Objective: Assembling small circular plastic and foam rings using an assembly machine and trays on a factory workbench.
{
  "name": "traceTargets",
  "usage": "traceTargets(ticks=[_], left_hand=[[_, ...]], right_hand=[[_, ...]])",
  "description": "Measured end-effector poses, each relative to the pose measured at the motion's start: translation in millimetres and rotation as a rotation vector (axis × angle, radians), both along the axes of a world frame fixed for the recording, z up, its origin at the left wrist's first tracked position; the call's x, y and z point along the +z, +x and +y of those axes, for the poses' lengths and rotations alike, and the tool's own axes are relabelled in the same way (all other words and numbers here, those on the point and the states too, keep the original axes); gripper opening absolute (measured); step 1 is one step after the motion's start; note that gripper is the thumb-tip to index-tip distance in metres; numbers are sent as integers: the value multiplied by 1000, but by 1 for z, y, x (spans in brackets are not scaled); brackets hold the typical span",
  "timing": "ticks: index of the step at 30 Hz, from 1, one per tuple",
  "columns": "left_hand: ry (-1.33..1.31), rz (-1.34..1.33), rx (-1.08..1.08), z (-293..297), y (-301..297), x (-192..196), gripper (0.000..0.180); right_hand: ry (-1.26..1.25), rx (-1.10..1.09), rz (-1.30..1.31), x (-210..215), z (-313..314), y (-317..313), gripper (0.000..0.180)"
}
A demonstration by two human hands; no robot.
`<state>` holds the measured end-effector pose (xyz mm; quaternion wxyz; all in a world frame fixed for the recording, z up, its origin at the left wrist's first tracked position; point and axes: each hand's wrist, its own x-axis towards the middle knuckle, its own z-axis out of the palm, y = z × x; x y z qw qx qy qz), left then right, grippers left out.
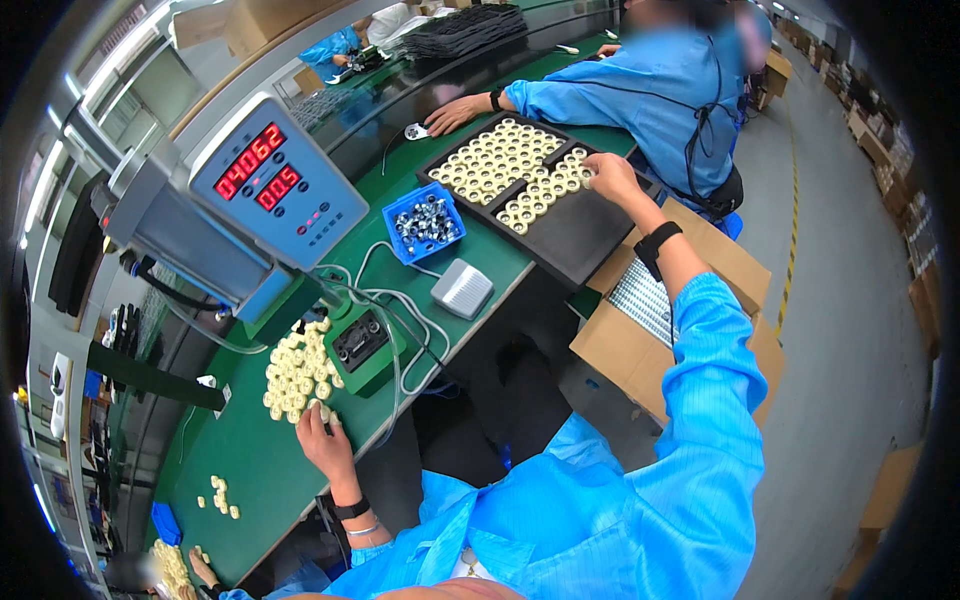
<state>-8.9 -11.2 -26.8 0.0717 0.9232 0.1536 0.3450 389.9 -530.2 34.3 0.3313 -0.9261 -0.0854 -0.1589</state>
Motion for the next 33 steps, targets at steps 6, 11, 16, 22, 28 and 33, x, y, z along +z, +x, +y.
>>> traceTargets(ticks=[6,11,16,22,28,33], left_hand=[[30,41,2,-4,3,5,43],[41,66,5,-5,4,6,42],[71,50,-16,-2,8,4,42],[27,31,-35,-3,4,8,40],[-74,-36,-49,-3,3,10,39],[-170,-82,-87,-2,4,14,35]], right_hand=[[-689,-208,-16,2,-32,40,26],[-584,-130,31,-15,-28,70,29],[-506,-94,7,-29,-35,85,34],[-373,-69,29,-25,-30,57,43],[-255,-77,-55,-3,34,-60,25],[-354,262,-117,-8,92,-143,27]])
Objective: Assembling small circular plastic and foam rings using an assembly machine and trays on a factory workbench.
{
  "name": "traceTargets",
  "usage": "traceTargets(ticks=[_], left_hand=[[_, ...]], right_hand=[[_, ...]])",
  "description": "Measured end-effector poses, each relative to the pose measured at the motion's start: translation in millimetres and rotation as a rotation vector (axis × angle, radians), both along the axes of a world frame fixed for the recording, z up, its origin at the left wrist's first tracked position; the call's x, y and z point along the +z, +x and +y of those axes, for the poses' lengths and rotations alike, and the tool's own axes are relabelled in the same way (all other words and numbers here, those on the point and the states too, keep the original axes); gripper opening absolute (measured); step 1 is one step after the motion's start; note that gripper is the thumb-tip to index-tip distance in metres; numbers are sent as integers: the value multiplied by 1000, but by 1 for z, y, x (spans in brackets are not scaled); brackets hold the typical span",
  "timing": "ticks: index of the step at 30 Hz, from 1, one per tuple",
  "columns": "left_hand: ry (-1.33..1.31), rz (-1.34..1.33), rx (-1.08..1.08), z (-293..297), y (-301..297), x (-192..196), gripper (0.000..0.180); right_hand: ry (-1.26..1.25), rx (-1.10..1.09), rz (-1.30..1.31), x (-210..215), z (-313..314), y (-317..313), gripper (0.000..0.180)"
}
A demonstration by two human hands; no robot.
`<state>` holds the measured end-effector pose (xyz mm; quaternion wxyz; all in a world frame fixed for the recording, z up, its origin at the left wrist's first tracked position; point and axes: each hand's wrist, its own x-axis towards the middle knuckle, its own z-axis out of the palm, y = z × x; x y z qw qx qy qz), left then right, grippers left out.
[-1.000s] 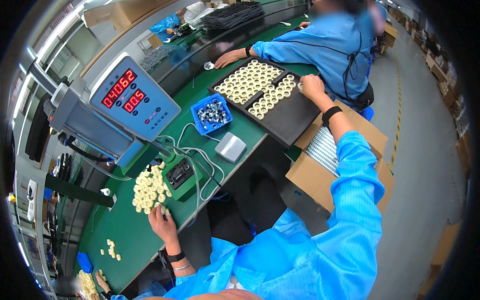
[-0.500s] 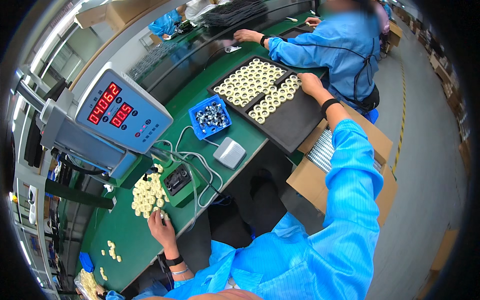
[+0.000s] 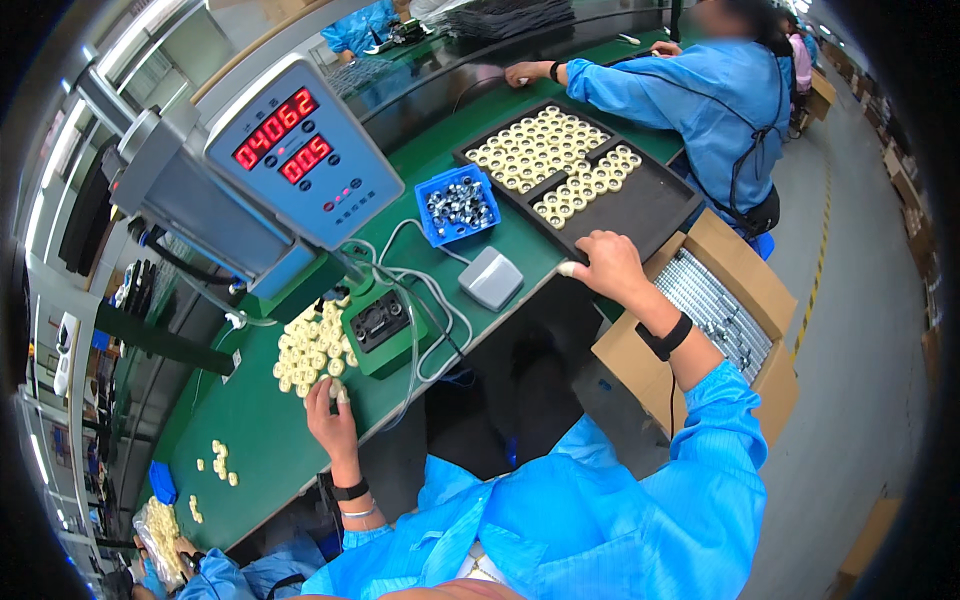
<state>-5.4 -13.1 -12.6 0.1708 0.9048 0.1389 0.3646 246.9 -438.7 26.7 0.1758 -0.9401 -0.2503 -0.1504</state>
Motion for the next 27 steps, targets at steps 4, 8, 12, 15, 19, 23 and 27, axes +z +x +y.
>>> traceTargets(ticks=[4,8,12,15,19,23,27], left_hand=[[-66,-12,-2,-8,2,11,36],[-159,-91,-93,-17,19,29,34],[-216,-123,-221,-28,47,43,32],[-210,-110,-276,-40,72,56,34],[-132,-89,-302,-38,102,45,34],[-101,-73,-309,-35,112,41,33],[-143,-45,-304,-40,105,45,29]], right_hand=[[75,111,-145,-23,2,7,22],[82,183,-145,-18,-5,3,26],[45,199,-133,-9,-4,-2,29],[8,177,-131,-9,-2,-3,30],[-88,87,-131,-11,1,-6,36],[-70,73,-212,2,9,-16,42],[73,126,-215,25,36,-15,43]])
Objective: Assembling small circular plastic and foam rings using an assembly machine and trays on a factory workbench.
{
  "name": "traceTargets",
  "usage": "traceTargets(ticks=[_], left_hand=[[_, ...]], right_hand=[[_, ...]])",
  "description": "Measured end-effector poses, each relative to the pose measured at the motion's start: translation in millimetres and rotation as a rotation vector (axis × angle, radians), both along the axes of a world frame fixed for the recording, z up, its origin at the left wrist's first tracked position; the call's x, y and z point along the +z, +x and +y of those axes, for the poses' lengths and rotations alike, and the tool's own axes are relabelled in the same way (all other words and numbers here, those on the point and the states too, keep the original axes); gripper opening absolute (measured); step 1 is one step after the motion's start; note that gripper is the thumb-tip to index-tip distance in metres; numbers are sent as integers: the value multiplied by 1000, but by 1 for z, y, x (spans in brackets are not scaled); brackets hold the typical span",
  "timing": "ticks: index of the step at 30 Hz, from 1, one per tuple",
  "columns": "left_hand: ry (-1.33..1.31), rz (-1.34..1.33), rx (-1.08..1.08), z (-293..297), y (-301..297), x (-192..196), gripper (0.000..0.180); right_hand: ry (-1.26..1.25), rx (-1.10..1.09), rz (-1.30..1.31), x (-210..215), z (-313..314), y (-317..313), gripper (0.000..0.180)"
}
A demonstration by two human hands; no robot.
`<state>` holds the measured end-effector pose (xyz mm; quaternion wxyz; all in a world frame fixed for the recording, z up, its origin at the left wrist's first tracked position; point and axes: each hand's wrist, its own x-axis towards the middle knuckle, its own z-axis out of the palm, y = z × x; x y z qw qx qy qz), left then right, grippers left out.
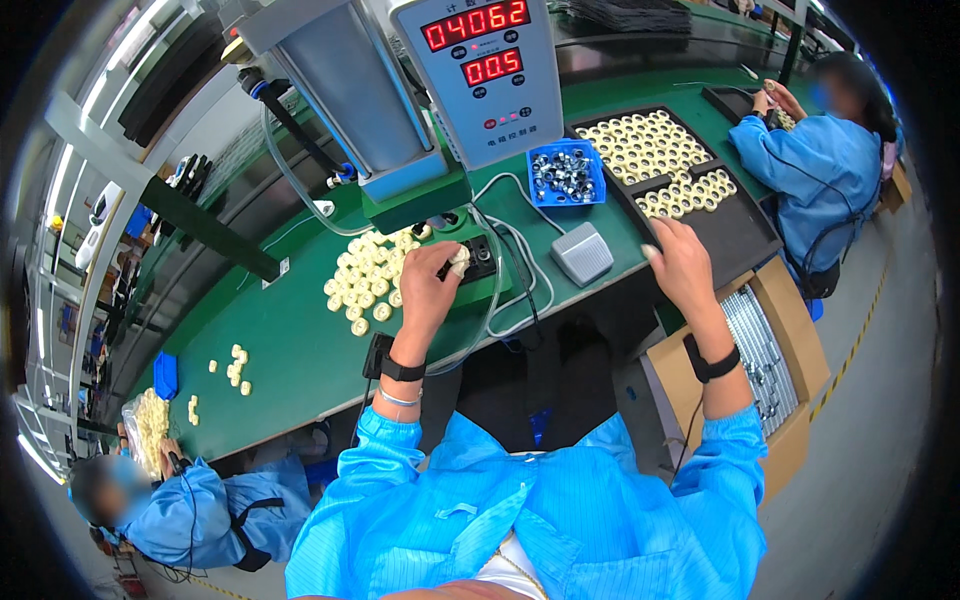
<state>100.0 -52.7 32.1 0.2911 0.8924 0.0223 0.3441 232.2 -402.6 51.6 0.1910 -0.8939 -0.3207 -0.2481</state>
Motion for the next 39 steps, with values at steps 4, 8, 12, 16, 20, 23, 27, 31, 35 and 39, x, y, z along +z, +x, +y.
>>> traceTargets(ticks=[4,8,12,16,20,23,27,31,35,39], left_hand=[[19,-62,16,4,0,-6,29],[-564,-16,13,10,-3,-9,29],[-1278,-25,-302,14,-11,3,35],[-1287,5,-360,17,-9,3,31],[-706,91,-189,22,1,-13,22],[-332,85,-44,8,-1,-6,24],[-29,19,-14,5,-6,-3,31],[179,-5,-6,6,-9,-10,36],[197,7,17,5,-13,-11,36],[165,-14,49,2,-9,-6,35]], right_hand=[[66,147,23,13,40,13,40],[195,257,85,21,78,21,34],[304,333,235,31,106,17,31],[303,300,279,21,122,38,31],[124,208,215,10,131,83,32],[-89,246,181,-11,142,122,33],[-274,340,256,-23,167,133,30],[-407,300,263,-24,173,136,19],[-295,330,246,-37,169,147,20],[288,201,779,-20,154,135,24]])
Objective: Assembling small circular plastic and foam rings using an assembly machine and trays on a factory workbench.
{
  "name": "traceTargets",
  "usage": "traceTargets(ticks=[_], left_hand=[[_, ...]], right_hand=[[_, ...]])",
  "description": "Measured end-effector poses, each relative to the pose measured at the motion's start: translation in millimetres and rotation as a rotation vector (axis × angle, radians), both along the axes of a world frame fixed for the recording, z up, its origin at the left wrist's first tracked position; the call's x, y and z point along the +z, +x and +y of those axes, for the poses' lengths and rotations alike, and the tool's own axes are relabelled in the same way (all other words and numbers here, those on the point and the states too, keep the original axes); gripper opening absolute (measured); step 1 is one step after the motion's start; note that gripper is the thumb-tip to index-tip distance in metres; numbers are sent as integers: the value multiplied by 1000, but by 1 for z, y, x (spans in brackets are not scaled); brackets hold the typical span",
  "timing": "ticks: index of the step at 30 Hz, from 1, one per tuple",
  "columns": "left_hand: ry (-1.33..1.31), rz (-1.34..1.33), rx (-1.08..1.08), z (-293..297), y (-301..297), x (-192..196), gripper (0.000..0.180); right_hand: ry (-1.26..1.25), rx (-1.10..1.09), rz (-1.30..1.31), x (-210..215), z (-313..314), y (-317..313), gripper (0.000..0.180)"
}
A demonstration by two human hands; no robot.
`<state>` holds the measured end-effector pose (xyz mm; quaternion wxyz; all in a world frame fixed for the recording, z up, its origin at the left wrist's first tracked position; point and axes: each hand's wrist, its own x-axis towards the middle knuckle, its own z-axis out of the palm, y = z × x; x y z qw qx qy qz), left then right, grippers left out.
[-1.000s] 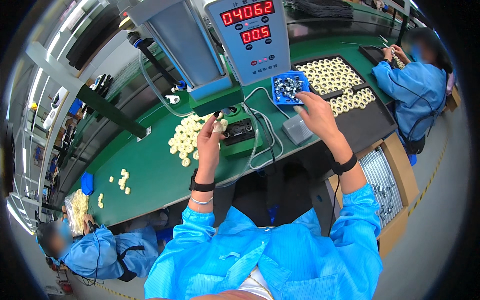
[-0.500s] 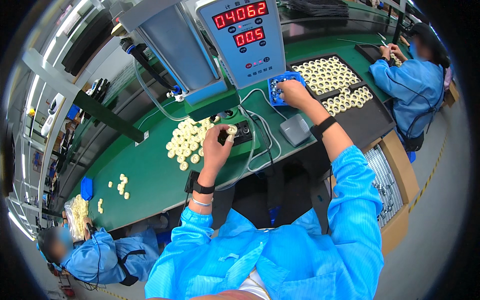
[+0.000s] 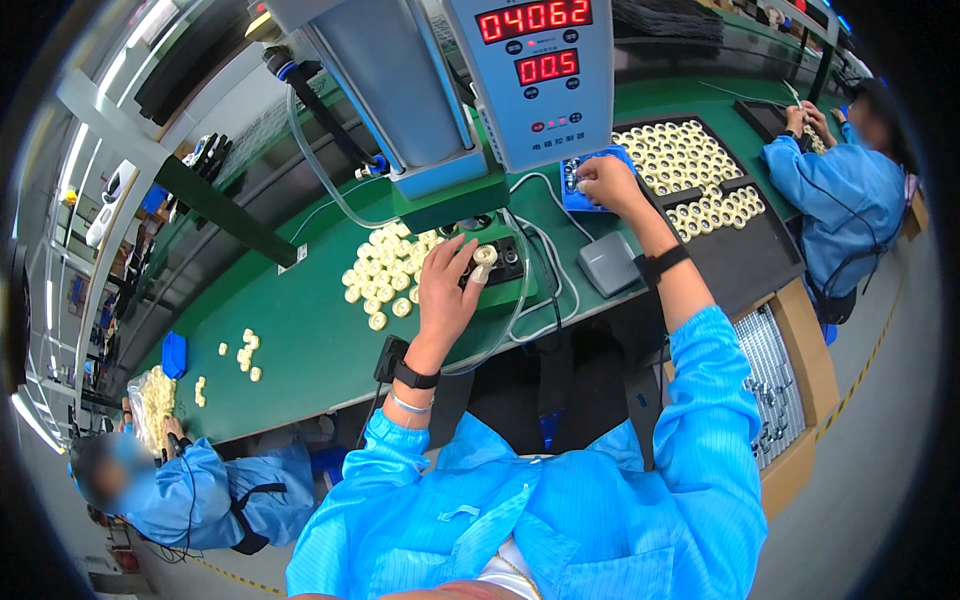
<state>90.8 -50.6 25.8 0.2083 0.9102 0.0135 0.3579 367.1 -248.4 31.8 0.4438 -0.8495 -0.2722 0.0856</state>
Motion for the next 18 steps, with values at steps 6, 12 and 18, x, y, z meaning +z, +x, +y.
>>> traceTargets(ticks=[6,12,18], left_hand=[[-81,6,-5,5,18,-9,34],[-353,156,-43,6,18,4,30],[-635,191,-154,15,22,-18,31]], right_hand=[[649,103,574,37,-2,-85,21],[866,136,754,39,5,-127,18],[946,164,868,30,23,-142,20]])
